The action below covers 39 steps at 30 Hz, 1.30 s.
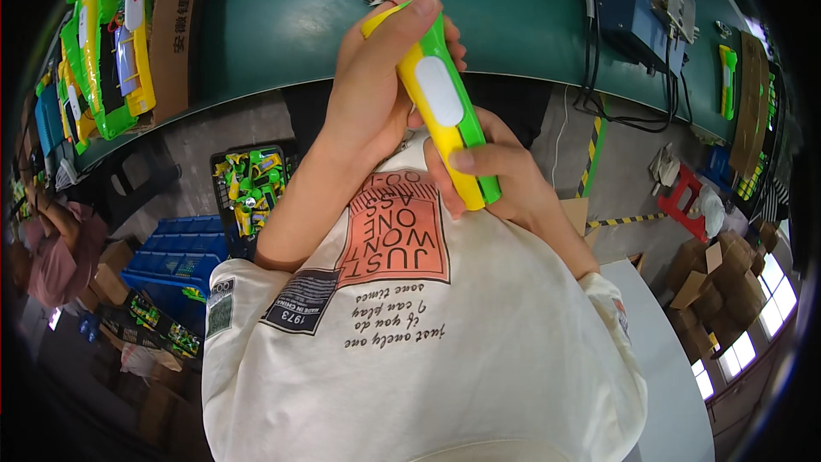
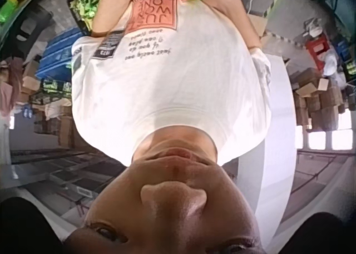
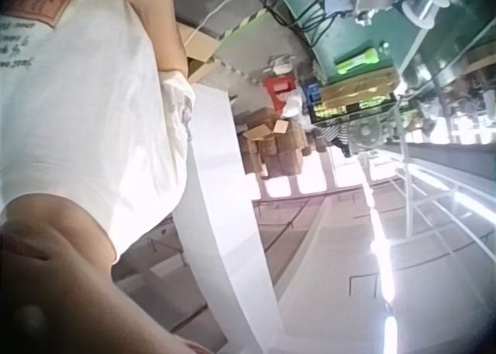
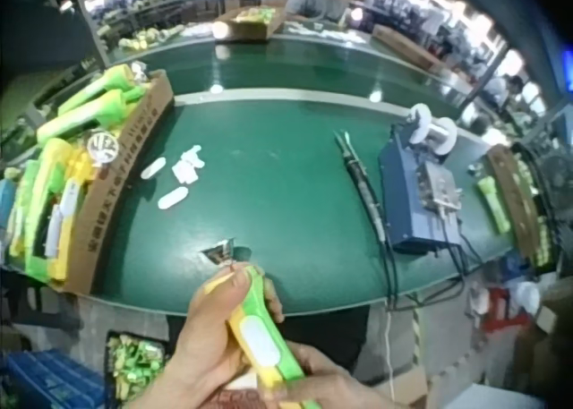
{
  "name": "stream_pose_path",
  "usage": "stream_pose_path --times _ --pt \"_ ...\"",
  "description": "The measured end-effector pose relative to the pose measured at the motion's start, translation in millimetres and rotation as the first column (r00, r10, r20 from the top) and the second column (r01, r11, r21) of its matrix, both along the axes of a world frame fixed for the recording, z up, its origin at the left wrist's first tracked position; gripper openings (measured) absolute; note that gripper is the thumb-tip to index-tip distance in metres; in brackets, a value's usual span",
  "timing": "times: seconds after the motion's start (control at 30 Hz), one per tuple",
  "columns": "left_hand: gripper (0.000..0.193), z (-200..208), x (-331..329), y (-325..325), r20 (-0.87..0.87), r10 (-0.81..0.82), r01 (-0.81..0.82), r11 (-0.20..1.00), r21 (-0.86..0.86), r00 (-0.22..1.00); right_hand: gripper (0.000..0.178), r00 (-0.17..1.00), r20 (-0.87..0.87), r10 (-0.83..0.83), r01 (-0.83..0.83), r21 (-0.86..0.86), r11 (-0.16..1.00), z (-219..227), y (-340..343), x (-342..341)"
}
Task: The person assembles a plastic flashlight by hand, combining a flashlight casing, reflector, light bulb, switch plate, and wires.
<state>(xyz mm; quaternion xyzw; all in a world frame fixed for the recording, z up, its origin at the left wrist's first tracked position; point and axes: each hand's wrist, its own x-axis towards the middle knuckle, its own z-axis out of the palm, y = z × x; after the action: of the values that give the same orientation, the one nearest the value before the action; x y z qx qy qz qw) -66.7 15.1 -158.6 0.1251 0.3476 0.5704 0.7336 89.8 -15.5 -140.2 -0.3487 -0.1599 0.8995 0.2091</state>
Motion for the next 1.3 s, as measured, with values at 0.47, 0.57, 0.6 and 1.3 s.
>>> stream_pose_path --times 0.47,0.57,0.6,1.3 --pt "0.045 -7 -3 7 -0.036 -0.184 0.187 0.959 0.214 0.982 0.036 0.986 0.157 0.055 -0.069 0.087 0.994 6 -5 -1" --pt "0.04 -5 -2 7 -0.061 -0.143 0.152 0.97 0.19 0.988 0.032 0.985 0.153 0.085 -0.098 0.08 0.992 4 -4 -1" --pt "0.039 -7 -3 8 -0.049 -0.152 0.158 0.97 0.186 0.987 0.031 0.983 0.17 0.075 -0.091 0.088 0.992 3 -4 -2" --pt "0.072 -30 -19 -15 -0.05 -0.479 0.465 0.815 0.347 0.877 0.063 0.867 0.497 0.023 -0.32 0.521 0.791 31 0 -2"
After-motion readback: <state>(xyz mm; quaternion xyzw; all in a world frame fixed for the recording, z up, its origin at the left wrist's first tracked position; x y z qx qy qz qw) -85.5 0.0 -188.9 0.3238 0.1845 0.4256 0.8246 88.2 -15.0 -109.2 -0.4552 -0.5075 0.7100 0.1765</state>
